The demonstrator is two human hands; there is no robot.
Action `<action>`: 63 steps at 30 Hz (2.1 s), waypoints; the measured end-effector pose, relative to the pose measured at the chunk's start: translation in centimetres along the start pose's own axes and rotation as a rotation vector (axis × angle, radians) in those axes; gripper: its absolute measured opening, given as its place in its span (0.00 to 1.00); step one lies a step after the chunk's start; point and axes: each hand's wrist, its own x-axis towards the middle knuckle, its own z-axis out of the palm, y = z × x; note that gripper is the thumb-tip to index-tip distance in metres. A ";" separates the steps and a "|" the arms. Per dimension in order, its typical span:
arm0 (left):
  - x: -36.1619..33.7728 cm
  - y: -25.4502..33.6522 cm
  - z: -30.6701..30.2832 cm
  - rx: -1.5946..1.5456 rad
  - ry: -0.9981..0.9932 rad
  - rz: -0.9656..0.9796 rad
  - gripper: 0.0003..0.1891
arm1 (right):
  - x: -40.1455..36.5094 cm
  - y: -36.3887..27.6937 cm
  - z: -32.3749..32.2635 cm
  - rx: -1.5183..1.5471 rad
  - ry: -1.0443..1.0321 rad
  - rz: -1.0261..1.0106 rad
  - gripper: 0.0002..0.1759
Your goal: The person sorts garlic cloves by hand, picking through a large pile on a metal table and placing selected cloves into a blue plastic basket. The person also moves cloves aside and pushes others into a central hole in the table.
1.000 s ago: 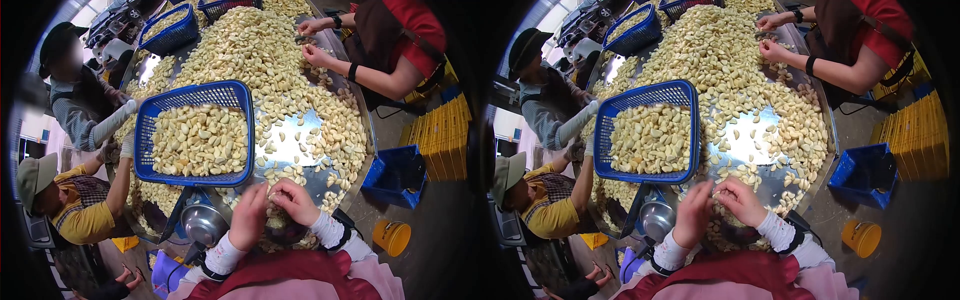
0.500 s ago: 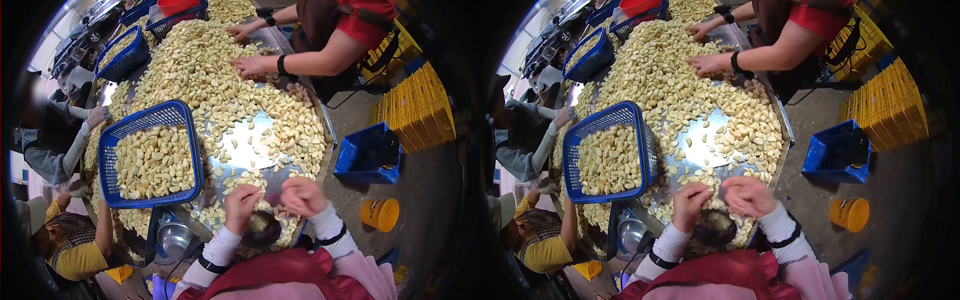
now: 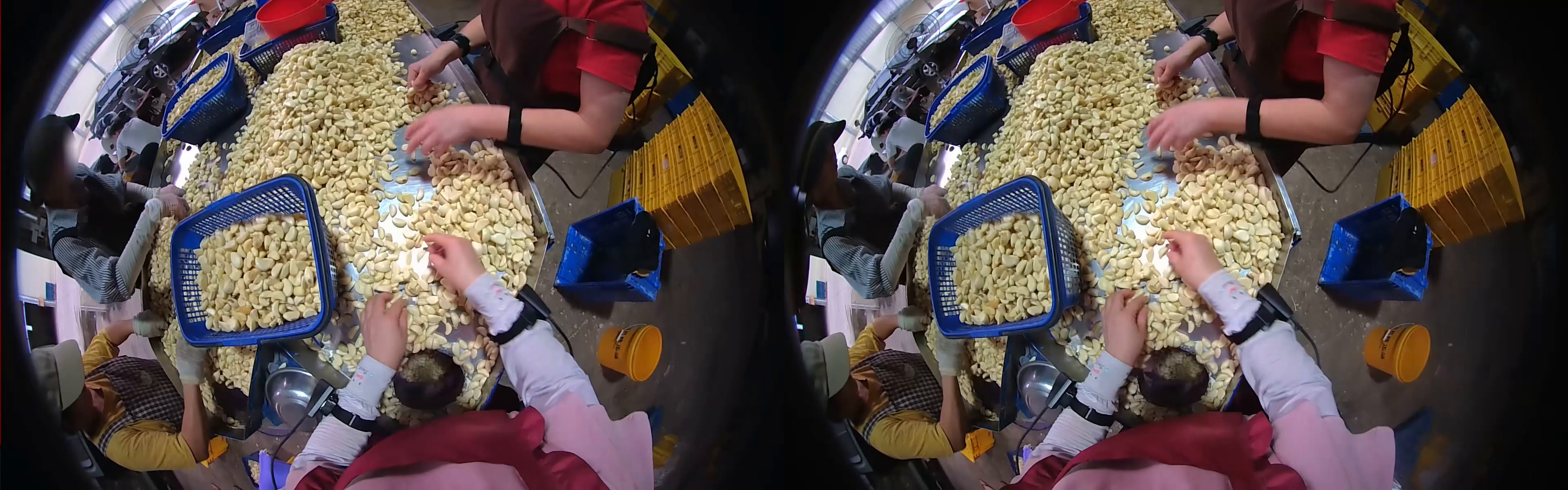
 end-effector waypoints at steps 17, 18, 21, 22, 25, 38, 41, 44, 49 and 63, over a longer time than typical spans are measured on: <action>2.3 3.5 -1.1 -0.942 -0.123 -0.303 0.18 | -8.3 -3.0 -0.8 0.252 -0.143 0.123 0.11; 1.9 3.5 -1.3 -0.937 -0.116 -0.303 0.18 | -8.3 -3.0 -0.3 0.528 -0.147 0.291 0.10; 0.7 3.0 -0.5 -1.429 -0.182 -0.677 0.21 | -8.4 -3.7 0.0 0.569 -0.159 0.283 0.07; 0.4 2.7 -0.6 -1.427 -0.180 -0.683 0.21 | -8.6 -4.6 -0.4 0.440 -0.179 0.256 0.07; -0.6 3.2 -2.0 -0.650 -0.188 -0.208 0.17 | -9.4 -5.9 -1.4 -0.246 -0.203 -0.094 0.12; -1.5 4.3 -2.6 -1.337 -0.633 -0.598 0.18 | -13.0 0.6 -3.5 0.912 -0.468 0.309 0.15; -1.1 1.6 -4.3 -0.537 -0.288 -0.148 0.20 | -13.6 -6.7 -10.2 1.633 -0.074 0.295 0.07; -0.8 1.4 -6.1 -0.006 -0.136 -0.053 0.20 | -14.8 -2.0 -11.8 0.866 -0.345 0.346 0.08; 0.5 2.5 -1.6 0.105 -0.069 0.228 0.16 | -13.3 0.6 -0.6 -0.497 -0.151 -0.124 0.05; -1.5 5.2 0.4 -0.134 -0.107 0.395 0.18 | -12.7 -2.0 -3.3 0.325 -0.355 0.461 0.09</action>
